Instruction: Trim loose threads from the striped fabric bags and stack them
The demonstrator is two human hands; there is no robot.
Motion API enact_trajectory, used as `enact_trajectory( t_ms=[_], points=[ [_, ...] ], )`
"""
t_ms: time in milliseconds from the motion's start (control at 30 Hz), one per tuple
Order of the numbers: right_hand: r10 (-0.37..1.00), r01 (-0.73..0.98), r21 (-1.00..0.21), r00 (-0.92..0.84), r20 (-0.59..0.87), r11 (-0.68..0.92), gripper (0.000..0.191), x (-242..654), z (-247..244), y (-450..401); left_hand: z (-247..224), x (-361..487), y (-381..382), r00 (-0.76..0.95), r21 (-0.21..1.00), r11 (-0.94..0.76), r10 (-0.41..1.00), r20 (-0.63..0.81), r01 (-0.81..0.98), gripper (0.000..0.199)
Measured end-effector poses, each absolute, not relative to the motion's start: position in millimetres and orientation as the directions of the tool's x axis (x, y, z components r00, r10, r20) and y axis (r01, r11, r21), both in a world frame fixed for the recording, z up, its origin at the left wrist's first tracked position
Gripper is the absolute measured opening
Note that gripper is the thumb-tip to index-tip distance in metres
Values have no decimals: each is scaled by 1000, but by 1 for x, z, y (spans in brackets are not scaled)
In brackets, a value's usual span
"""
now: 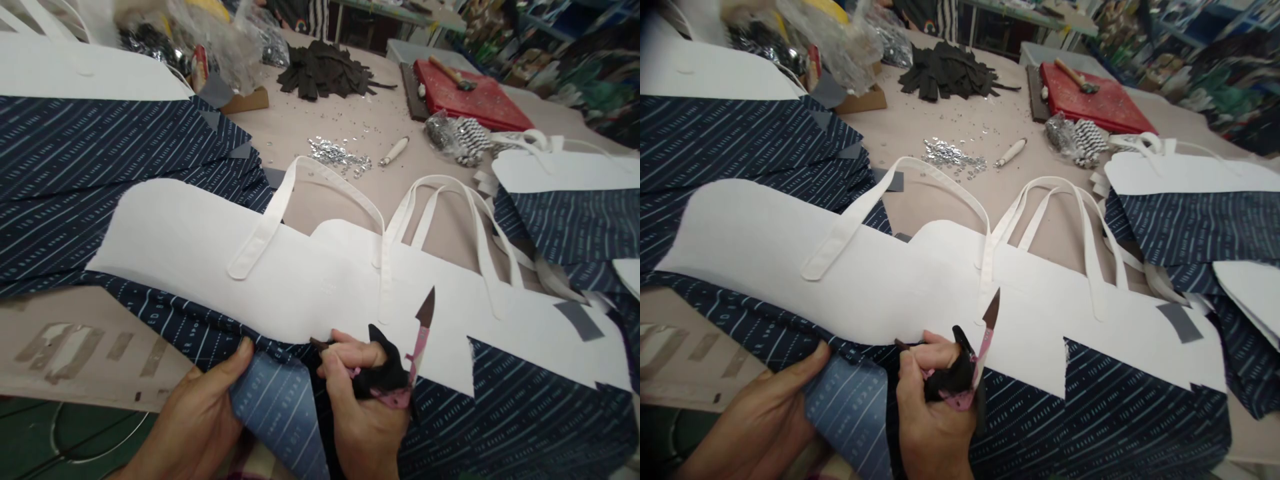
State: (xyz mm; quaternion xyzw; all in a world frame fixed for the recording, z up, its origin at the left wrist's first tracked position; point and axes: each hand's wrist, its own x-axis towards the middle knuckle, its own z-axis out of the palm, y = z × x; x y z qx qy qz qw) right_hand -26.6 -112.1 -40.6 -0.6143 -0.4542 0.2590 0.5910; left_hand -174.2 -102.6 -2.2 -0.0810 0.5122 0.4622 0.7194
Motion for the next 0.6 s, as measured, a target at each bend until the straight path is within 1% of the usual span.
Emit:
enact_trajectory(
  t_ms=[100, 167, 267, 400, 500, 600],
  points=[
    [864, 84, -990, 483, 143, 117, 16, -22, -43, -113, -2, -176, -101, 26, 352, 597, 531, -847, -721, 68],
    [871, 57, -993, 476, 120, 106, 17, -18, -43, -115, -1, -177, -100, -5, 372, 622, 510, -860, -689, 66],
    [886, 137, -988, 446, 127, 73, 15, -16, -42, -117, 0, -177, -100, -13, 392, 613, 529, -849, -686, 74],
    [874, 190, -978, 457, 164, 84, 15, -18, -41, -115, 0, -177, -100, 40, 355, 584, 555, -831, -731, 83],
    [874, 218, -972, 451, 181, 88, 15, -18, -41, -113, -1, -179, -100, 62, 340, 585, 559, -827, -736, 85],
    [891, 285, -955, 410, 195, 78, 15, -17, -42, -113, -3, -179, -101, 101, 308, 594, 554, -826, -744, 85]
  ],
)
